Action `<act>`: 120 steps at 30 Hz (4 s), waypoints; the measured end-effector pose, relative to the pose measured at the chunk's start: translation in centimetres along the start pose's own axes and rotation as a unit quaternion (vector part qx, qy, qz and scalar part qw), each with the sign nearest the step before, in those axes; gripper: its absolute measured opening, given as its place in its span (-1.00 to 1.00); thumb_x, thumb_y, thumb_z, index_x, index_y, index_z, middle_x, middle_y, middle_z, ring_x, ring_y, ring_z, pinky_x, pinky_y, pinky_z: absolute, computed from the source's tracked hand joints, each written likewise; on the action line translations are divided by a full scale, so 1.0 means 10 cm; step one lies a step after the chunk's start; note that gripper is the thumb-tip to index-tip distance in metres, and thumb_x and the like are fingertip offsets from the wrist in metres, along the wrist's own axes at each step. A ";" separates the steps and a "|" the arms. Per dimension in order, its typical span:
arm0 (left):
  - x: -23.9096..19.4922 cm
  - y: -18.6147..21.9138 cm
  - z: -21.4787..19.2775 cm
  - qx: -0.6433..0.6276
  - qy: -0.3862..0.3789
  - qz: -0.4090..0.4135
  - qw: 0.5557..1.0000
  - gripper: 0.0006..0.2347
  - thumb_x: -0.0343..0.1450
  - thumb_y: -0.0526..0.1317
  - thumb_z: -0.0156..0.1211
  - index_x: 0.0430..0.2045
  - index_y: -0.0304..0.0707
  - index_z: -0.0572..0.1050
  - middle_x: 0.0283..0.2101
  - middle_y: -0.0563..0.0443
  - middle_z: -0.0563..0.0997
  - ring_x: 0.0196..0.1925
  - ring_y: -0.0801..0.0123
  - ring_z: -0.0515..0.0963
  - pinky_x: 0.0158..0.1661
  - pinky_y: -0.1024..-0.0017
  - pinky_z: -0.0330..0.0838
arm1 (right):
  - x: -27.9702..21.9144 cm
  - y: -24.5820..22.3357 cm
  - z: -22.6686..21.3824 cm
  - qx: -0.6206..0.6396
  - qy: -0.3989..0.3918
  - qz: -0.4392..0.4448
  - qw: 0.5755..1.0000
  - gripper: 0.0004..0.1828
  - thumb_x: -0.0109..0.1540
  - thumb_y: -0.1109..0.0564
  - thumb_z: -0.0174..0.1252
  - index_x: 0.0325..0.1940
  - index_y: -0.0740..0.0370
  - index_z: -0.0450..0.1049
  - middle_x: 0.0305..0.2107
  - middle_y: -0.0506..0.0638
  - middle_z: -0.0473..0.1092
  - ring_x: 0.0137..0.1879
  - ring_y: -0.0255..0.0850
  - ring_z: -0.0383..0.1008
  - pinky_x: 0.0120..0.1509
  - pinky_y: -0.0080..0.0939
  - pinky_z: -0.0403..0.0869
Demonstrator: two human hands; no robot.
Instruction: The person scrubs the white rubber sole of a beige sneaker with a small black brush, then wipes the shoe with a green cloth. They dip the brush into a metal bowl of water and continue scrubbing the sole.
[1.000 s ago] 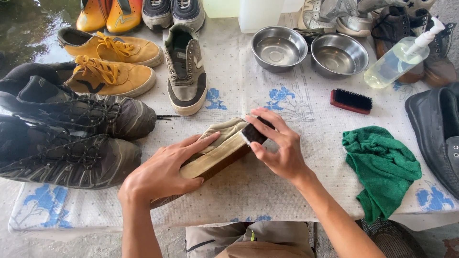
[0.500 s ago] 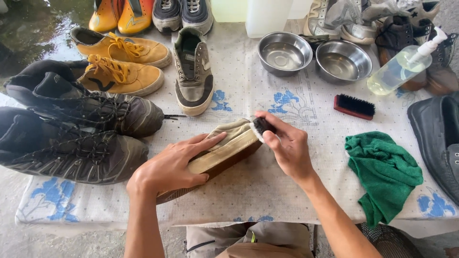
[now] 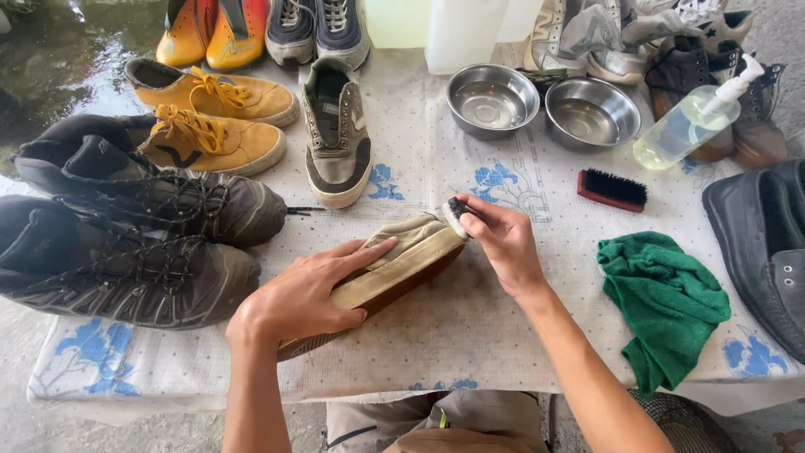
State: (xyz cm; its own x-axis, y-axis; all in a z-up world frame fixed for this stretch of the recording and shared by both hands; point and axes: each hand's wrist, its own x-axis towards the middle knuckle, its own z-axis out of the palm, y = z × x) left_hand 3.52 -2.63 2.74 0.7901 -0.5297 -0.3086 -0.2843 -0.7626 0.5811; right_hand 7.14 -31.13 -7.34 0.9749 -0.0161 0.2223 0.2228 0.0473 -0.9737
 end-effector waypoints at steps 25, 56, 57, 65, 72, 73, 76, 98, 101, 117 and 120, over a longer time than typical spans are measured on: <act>0.00 0.06 -0.03 -0.001 -0.001 -0.027 1.000 -0.16 0.10 -0.06 0.26 0.44 0.23 0.21 0.44 -0.23 0.30 0.38 -0.31 0.37 0.23 -0.17 0.32 | -0.11 -0.30 0.12 0.002 0.011 0.009 1.000 -0.49 0.07 0.19 0.47 0.09 0.33 0.58 -0.15 0.23 0.57 -0.01 -0.25 0.51 0.16 -0.15 0.59; 0.02 -0.10 0.02 -0.006 0.014 -0.008 1.000 -0.18 0.10 -0.04 0.24 0.41 0.15 0.24 0.42 -0.07 0.37 0.38 -0.21 0.38 0.29 -0.18 0.26 | -0.45 -0.25 0.61 -0.320 0.009 -0.295 0.900 -0.47 0.05 -0.07 0.49 0.05 0.14 0.62 0.02 0.13 0.51 0.38 0.22 0.32 0.42 0.23 0.33; 0.03 -0.11 0.01 0.001 0.013 -0.012 1.000 -0.19 0.11 -0.01 0.24 0.40 0.16 0.25 0.42 -0.05 0.36 0.38 -0.18 0.38 0.29 -0.17 0.27 | -0.52 -0.30 0.71 -0.325 -0.008 -0.303 0.896 -0.47 0.02 -0.07 0.51 0.03 0.08 0.64 0.03 0.08 0.51 0.39 0.21 0.32 0.43 0.20 0.33; 0.03 -0.05 -0.01 0.000 0.008 -0.014 1.000 -0.18 0.10 -0.01 0.23 0.42 0.14 0.23 0.43 -0.11 0.34 0.39 -0.21 0.37 0.30 -0.16 0.26 | -0.41 -0.28 0.61 -0.328 -0.002 -0.260 0.908 -0.46 0.03 -0.16 0.46 0.02 0.09 0.63 -0.02 0.14 0.53 0.34 0.26 0.35 0.40 0.29 0.34; -0.05 0.03 -0.01 0.000 0.001 -0.014 1.000 -0.16 0.09 -0.05 0.21 0.44 0.18 0.19 0.44 -0.09 0.33 0.37 -0.25 0.39 0.28 -0.22 0.26 | -0.32 -0.35 0.45 -0.262 -0.023 -0.188 0.946 -0.51 0.10 -0.16 0.39 0.02 0.11 0.64 -0.06 0.24 0.55 0.29 0.32 0.38 0.40 0.27 0.35; -0.03 0.04 -0.02 0.001 0.004 -0.012 1.000 -0.16 0.09 -0.05 0.21 0.44 0.18 0.19 0.44 -0.09 0.33 0.37 -0.25 0.39 0.28 -0.22 0.26 | -0.21 -0.31 0.40 -0.264 -0.023 -0.192 0.945 -0.51 0.10 -0.16 0.39 0.02 0.11 0.64 -0.06 0.24 0.55 0.29 0.32 0.38 0.40 0.27 0.35; -0.05 0.05 0.03 0.012 0.004 -0.019 1.000 -0.14 0.10 -0.06 0.21 0.46 0.22 0.16 0.44 -0.12 0.32 0.37 -0.27 0.37 0.26 -0.28 0.23 | -0.10 -0.22 0.25 -0.211 -0.028 -0.164 0.963 -0.45 0.07 -0.19 0.43 0.03 0.13 0.64 -0.06 0.19 0.57 0.30 0.24 0.38 0.36 0.21 0.40; -0.09 0.19 0.04 -0.001 0.008 -0.016 1.000 -0.13 0.09 -0.20 0.22 0.46 0.19 0.18 0.42 -0.22 0.33 0.23 -0.26 0.54 0.13 -0.09 0.38 | 0.10 -0.43 0.11 0.028 -0.097 0.038 0.994 -0.54 0.11 0.10 0.37 0.07 0.31 0.59 -0.08 0.24 0.57 -0.02 -0.22 0.51 0.04 -0.17 0.58; -0.10 0.18 0.07 -0.005 0.012 -0.015 1.000 -0.13 0.07 -0.20 0.22 0.45 0.16 0.21 0.41 -0.21 0.35 0.17 -0.24 0.59 0.09 -0.04 0.41 | 0.12 -0.26 0.01 0.012 -0.092 0.040 0.995 -0.54 0.13 0.10 0.36 0.08 0.35 0.57 -0.11 0.27 0.58 -0.09 -0.22 0.51 -0.01 -0.19 0.57; -0.07 0.17 0.04 -0.008 0.015 -0.024 1.000 -0.14 0.07 -0.16 0.23 0.44 0.18 0.23 0.41 -0.24 0.34 0.13 -0.31 0.61 -0.02 0.01 0.51 | -0.01 -0.61 0.00 -0.072 -0.129 0.030 0.989 -0.54 0.06 0.12 0.40 0.03 0.30 0.62 -0.09 0.26 0.58 0.00 -0.16 0.52 0.08 -0.09 0.57; -0.07 0.16 0.04 -0.014 0.020 -0.023 0.999 -0.14 0.05 -0.16 0.22 0.43 0.17 0.26 0.40 -0.23 0.36 0.12 -0.31 0.62 -0.02 0.03 0.53 | 0.04 -0.32 -0.13 -0.128 -0.105 0.025 0.986 -0.54 0.11 0.05 0.39 0.03 0.33 0.62 -0.11 0.32 0.58 -0.03 -0.07 0.59 0.08 -0.13 0.58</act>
State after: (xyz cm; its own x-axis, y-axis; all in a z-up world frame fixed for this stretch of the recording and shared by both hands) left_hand 2.27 -3.62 3.55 0.8237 -0.4781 -0.3049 -0.2325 -0.7751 0.5875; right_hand 6.85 -32.54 -4.22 0.9704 0.1875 0.1525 0.1915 -0.2116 -0.9584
